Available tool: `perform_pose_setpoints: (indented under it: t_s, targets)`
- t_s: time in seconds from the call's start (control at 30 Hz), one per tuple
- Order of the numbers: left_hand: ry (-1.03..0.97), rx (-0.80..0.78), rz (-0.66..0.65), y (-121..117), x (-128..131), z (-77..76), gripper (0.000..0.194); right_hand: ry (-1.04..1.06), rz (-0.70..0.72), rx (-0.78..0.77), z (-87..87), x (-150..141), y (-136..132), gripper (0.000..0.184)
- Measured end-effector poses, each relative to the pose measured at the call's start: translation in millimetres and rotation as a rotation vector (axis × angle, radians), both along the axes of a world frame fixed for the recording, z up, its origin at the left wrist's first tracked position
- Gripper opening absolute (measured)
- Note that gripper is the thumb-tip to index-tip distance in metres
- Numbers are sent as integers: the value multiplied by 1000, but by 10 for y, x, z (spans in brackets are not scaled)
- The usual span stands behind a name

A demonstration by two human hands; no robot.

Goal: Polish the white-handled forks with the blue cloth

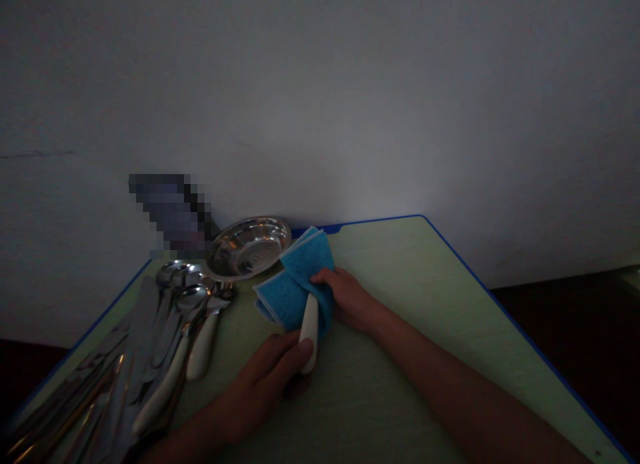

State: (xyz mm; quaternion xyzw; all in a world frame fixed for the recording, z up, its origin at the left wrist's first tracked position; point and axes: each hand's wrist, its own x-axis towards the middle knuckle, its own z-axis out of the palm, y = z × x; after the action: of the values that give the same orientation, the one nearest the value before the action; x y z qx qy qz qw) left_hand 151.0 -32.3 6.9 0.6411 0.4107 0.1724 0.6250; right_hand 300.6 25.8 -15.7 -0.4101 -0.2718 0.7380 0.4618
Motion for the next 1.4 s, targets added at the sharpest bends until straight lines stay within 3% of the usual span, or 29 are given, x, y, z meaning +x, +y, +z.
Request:
perform_pose_setpoints:
  t_s: [1.4]
  targets:
    - [46, -2, -17, 1, 14, 60, 37, 19, 7, -7, 30, -5, -8, 13]
